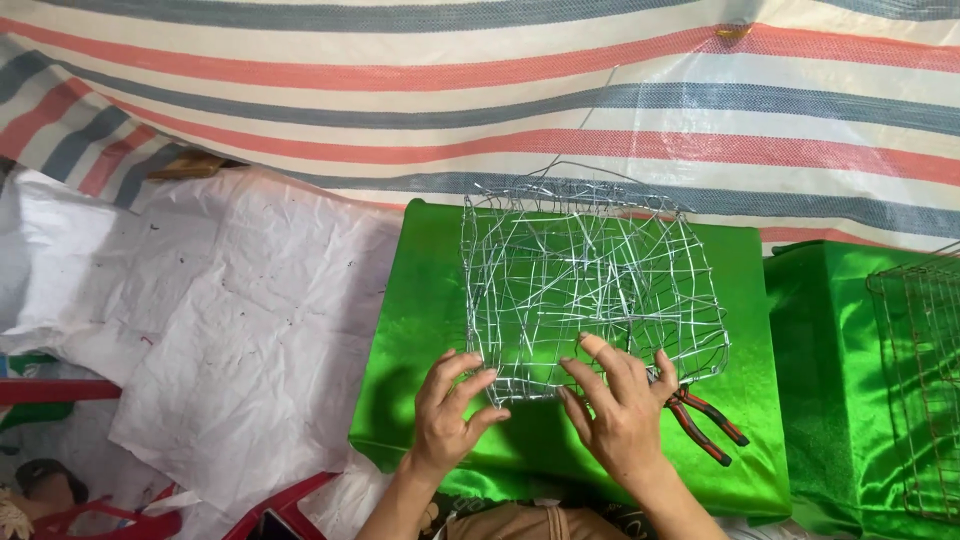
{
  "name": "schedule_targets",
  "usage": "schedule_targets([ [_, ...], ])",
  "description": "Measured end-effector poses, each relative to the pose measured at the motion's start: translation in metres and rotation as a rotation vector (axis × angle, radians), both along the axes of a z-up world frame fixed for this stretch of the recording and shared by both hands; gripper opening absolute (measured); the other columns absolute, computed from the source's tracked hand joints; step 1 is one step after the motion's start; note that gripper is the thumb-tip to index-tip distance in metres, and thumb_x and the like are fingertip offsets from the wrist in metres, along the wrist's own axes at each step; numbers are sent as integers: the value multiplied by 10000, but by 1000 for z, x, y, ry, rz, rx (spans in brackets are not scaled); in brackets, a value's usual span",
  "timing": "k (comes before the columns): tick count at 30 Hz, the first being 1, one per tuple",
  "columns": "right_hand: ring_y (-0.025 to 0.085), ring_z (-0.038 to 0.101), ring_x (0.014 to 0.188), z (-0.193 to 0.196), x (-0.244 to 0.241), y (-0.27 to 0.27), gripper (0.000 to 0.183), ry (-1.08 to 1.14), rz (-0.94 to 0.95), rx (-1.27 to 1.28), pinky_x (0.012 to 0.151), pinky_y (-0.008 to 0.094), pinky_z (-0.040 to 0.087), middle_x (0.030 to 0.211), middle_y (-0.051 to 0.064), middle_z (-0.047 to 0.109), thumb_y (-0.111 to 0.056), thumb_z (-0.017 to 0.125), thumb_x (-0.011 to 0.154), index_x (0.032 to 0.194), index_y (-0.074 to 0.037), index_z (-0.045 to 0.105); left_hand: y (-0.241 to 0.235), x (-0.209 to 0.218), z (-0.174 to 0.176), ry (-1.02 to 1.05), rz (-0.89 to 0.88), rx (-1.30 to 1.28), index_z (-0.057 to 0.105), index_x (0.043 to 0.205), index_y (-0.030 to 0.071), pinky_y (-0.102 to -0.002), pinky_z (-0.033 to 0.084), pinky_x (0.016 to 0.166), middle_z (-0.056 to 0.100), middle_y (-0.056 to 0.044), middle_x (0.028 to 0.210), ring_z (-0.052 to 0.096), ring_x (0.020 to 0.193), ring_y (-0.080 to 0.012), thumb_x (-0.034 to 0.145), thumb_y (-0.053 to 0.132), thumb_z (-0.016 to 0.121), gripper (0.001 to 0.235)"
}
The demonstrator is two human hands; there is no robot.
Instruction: The person weaves and twists thin wire around a square wire mesh basket frame on a green-covered table, pressing and bending the wires by hand to secure them to the frame, occasionally using pliers to grip and twist the wire ends while rotating the basket to work on different sides.
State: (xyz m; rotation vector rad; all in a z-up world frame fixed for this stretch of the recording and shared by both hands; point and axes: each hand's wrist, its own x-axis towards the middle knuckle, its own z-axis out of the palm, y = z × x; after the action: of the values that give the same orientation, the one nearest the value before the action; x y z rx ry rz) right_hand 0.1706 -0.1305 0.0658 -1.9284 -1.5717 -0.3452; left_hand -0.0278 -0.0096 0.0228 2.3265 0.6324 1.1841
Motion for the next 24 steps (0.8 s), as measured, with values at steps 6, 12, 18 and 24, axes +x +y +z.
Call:
schedule_targets([
  [6,182,609,1053,-9,2,0,353,-14,-2,61,1186,559,103,1385,5,600,-289,782,821,1161,-206,728,-5,7,10,71,148,197,638,1112,159,-478,455,1133,610,-25,1182,620,1112,-214,790,497,801,494],
  [12,187,607,1028,-5,8,-3,377,12,55,73,1180,563,87,1370,29,610,-292,773,833,1183,-158,723,-14,12,12,165,319,340,670,1059,166,-567,355,1160,662,7,1140,598,1120,-209,828,535,736,441],
  [18,179,612,1025,-5,13,-4,363,30,70,96,1156,562,117,1367,29,621,-295,768,835,1171,-164,730,-14,16,4,157,333,374,639,1061,161,-552,362,1163,655,-3,1147,597,1121,-207,858,544,692,438],
  [24,252,476,1260,-1,7,-11,392,45,59,112,1159,557,153,1410,14,564,-316,726,846,1222,-207,688,-12,17,7,56,227,274,627,1068,120,-456,511,1056,621,-59,1167,622,1063,-225,853,491,720,439],
])
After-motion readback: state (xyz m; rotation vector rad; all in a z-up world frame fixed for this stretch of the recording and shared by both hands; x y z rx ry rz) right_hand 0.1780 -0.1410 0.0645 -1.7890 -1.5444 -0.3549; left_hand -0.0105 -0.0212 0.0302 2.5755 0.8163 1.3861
